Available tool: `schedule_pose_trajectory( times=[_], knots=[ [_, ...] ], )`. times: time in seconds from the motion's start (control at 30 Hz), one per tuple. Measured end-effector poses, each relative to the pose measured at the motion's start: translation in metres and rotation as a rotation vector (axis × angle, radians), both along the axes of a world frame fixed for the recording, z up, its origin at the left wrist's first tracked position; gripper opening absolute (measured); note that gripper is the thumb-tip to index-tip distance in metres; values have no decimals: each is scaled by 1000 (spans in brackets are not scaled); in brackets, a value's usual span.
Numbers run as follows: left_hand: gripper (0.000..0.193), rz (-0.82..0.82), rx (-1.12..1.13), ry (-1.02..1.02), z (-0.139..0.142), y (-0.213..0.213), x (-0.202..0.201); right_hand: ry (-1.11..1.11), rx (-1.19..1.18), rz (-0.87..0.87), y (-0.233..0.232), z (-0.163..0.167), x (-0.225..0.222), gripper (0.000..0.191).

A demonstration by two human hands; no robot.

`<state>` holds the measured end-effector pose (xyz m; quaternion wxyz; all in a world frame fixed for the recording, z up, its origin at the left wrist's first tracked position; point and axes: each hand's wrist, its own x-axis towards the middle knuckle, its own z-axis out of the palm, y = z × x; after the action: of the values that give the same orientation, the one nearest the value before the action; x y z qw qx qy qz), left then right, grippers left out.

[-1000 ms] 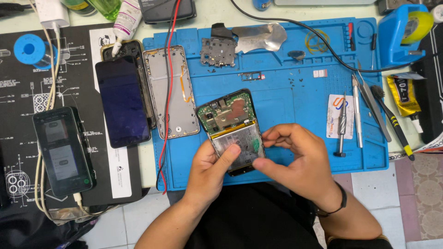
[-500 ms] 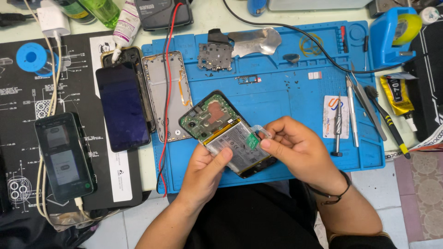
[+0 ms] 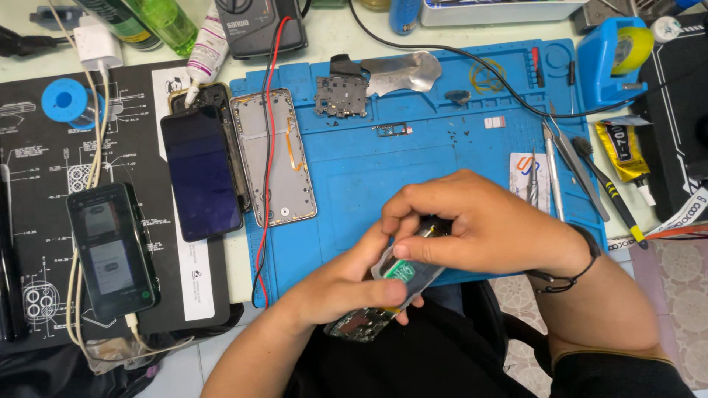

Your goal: The person disassembles a smartphone by removing the battery and using a plastic card to pry open the screen. They separate the screen from the frame and place the components on the workbench.

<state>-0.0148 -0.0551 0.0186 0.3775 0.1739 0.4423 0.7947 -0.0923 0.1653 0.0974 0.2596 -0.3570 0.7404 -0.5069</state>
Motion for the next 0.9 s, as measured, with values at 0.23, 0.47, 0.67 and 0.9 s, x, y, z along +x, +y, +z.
schedule_pose_trajectory(
  times=[0.23, 0.47, 0.67, 0.9],
  knots=[
    [72, 69, -142, -158, -7, 25, 3, -16, -16, -196, -14, -10, 7, 17],
    [67, 308, -53, -152, -6, 20, 11, 316, -150, -701, -12, -25, 54, 24],
    [72, 403, -48, 19, -2, 27, 10, 158, 85, -490, -20, -37, 61, 29],
    [85, 328, 64, -9, -6, 25, 21, 129, 40, -345, -11, -50, 64, 29]
  ],
)
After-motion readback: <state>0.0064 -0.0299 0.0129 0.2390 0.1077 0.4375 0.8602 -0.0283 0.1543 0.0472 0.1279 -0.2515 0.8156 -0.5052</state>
